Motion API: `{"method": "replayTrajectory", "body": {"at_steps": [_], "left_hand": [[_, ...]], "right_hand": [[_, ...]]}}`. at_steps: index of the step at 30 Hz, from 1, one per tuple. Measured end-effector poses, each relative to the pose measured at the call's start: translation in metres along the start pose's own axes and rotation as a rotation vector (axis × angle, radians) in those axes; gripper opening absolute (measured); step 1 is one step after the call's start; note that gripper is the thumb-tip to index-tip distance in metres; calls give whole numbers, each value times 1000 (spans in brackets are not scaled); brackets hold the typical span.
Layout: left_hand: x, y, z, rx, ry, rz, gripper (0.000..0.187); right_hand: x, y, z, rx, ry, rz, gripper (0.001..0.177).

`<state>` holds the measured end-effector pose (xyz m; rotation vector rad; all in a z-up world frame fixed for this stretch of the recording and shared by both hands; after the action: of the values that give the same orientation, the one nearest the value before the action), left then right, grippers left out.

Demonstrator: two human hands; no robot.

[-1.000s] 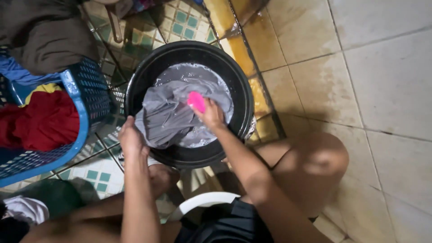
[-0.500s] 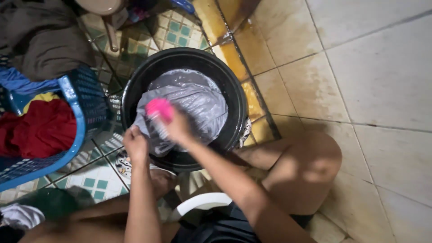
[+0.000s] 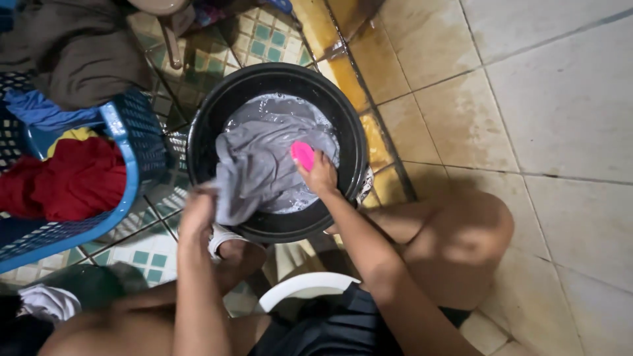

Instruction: Wash clothes by hand in a bucket with soap and a brush.

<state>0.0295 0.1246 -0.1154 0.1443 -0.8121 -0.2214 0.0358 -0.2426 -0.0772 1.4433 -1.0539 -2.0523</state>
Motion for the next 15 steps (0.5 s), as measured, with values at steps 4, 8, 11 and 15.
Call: {"method": "replayTrajectory", "body": {"at_steps": [4, 8, 11, 15], "left_hand": [[-18, -51, 37, -208, 351, 42, 35], [-25, -54, 46, -183, 284, -148, 32], [6, -46, 35, -102, 28, -245, 28], [59, -41, 35, 66, -228, -84, 24]], "right_hand": [[5, -2, 8, -187, -99, 17, 67], [3, 6, 9, -308, -210, 55, 64], [0, 6, 9, -385, -246, 77, 68], [-38, 10, 8, -479, -79, 167, 67]]}}
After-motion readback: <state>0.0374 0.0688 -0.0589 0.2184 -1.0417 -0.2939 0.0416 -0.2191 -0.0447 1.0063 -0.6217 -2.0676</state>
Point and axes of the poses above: each hand's wrist, its own z-axis away from the middle knuckle, its own y-axis out of the back of the hand, x = y × z, the point moved 7 cm from there along -z, towards the middle knuckle, and after that the axes turned 11 degrees about -z, right-handed, at the moved point
